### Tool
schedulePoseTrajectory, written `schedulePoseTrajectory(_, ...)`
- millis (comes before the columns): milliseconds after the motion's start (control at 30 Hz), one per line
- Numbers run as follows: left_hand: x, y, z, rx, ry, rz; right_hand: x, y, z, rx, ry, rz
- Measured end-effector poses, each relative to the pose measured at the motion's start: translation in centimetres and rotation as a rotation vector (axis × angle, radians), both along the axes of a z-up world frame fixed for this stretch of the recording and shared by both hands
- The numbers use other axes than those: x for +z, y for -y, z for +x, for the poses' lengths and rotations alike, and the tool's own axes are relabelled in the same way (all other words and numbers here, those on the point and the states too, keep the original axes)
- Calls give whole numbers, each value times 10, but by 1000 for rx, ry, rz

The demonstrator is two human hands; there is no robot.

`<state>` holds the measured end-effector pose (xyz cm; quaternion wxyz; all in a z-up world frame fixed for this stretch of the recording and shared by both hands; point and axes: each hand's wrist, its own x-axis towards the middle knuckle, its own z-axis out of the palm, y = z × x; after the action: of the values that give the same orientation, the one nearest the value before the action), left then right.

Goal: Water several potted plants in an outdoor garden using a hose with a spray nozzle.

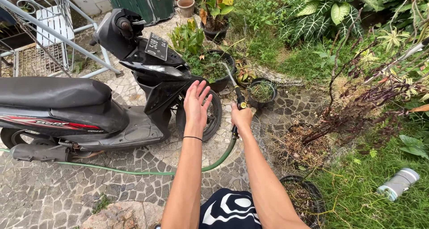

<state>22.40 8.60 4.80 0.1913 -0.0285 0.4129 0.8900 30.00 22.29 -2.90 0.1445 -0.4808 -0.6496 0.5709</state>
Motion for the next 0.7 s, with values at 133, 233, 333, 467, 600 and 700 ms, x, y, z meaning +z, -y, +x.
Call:
schedulePoseTrajectory(133, -6, -3, -1, -24, 3, -20, -11, 1, 3, 3, -15, 1)
schedulePoseTrajectory(233, -18, -8, -3, -36, 4, -13, -12, 2, 6, -26, -31, 40)
schedulePoseTrajectory(333, -57, -25, -22, -81, 22, -61, -13, -2, 8, -67, 1, 79)
schedulePoseTrajectory(467, -102, -75, -55, -206, -1, -297, -29, 0, 11, -178, -68, 403)
schedulePoseTrajectory(600, -88, -115, -62, -354, -67, -522, -4, 31, 29, -165, -73, 286)
schedulePoseTrajectory(700, -44, -128, -48, -388, -157, -753, 6, 42, 42, -126, -68, 282)
